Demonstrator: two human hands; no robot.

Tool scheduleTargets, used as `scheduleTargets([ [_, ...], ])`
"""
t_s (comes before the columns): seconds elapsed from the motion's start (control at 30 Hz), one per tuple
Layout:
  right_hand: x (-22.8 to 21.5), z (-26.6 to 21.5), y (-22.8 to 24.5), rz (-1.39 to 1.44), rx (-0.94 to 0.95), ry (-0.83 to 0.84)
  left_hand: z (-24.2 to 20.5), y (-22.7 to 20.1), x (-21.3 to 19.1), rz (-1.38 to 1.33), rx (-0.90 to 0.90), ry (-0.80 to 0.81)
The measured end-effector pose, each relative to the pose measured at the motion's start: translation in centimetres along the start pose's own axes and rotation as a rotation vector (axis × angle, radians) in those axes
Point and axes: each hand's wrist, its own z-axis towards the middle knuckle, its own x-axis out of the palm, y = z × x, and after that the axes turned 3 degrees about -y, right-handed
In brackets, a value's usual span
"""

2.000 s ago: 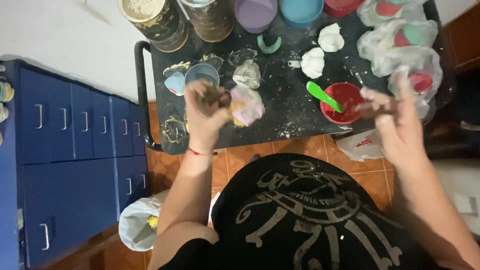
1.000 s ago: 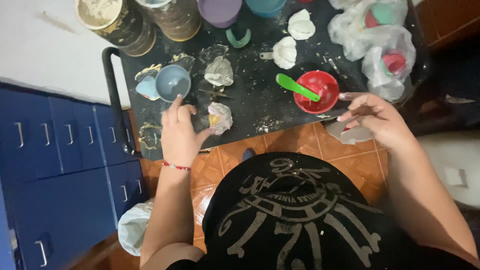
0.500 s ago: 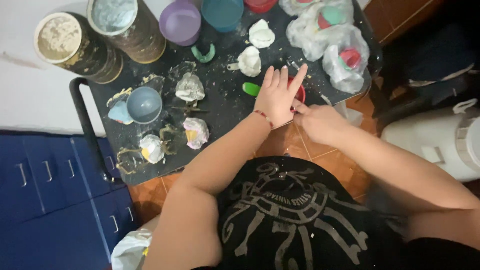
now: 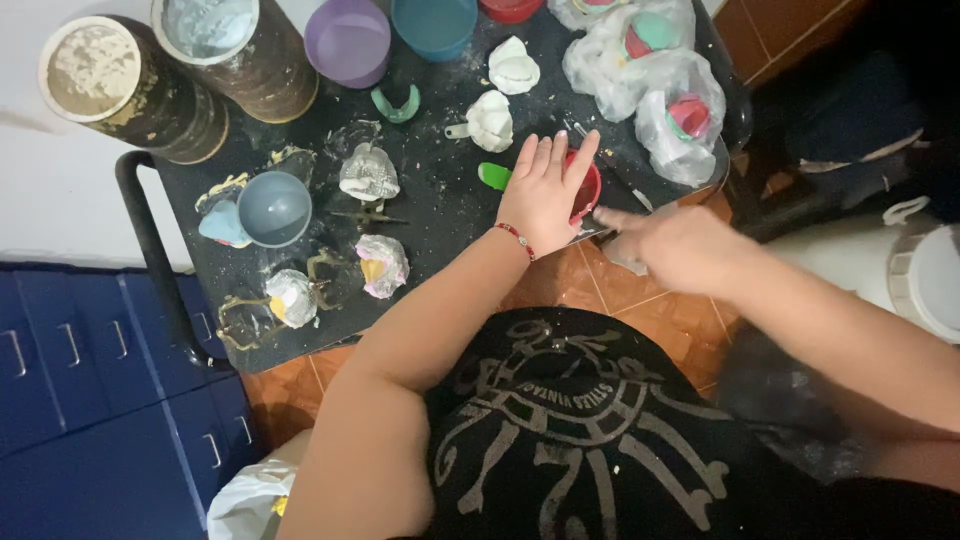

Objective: The person mixes a white powder with water in a red bowl using a green spatula to create a pink paste. They then apply the paste to a dental mold and later handle other molds and tools on the table.

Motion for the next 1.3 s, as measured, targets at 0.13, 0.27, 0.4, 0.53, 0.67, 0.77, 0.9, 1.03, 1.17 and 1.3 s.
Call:
scheduleTargets([
  [0.13,8.0,3.7,-5.2,0.646,-0.249,-0.375,-0.3,-0.1,-1.4,-0.065,0.014,0.058],
  [0.27,17.2,10.8,-5.8,1.568,-0.545,-0.356,0.0,-0.9,-2.6,-0.044,-0.045,0.060],
  [0.4,17.5,9.7,-4.8,1.686,-0.591,-0.340,0.4,-0.7,-0.7,-0.032,-0.064,0.007],
  [0.53,15.7,5.9,-5.7,1.633,-0.567,-0.341,0.5,-0.6,-0.2,-0.030,-0.055,0.010],
  [0.67,12.5,3.6,-5.7,1.209,-0.203,-0.431,0.2,-0.6,-0.6,-0.013,-0.041,0.041],
  [0.77,11.5,4.6,-4.6,0.713,-0.197,-0.617,0.1,-0.2,0.2,-0.019,-0.023,-0.021],
  [0.9,12.7,6.9,-2.3,0.101,-0.233,-0.608,0.3,0.0,2.9,-0.090,-0.037,-0.328],
  [1.03,15.0,7.6,-2.6,0.076,-0.212,-0.601,0.7,0.2,5.2,-0.115,-0.029,-0.468],
  [1.17,16.8,7.0,-3.9,0.046,-0.223,-0.560,0.4,-0.2,4.6,-0.058,-0.027,-0.426],
  [1.3,16.6,5.8,-4.9,-0.068,-0.267,-0.613,0.5,-0.4,4.0,-0.027,-0.036,-0.260],
])
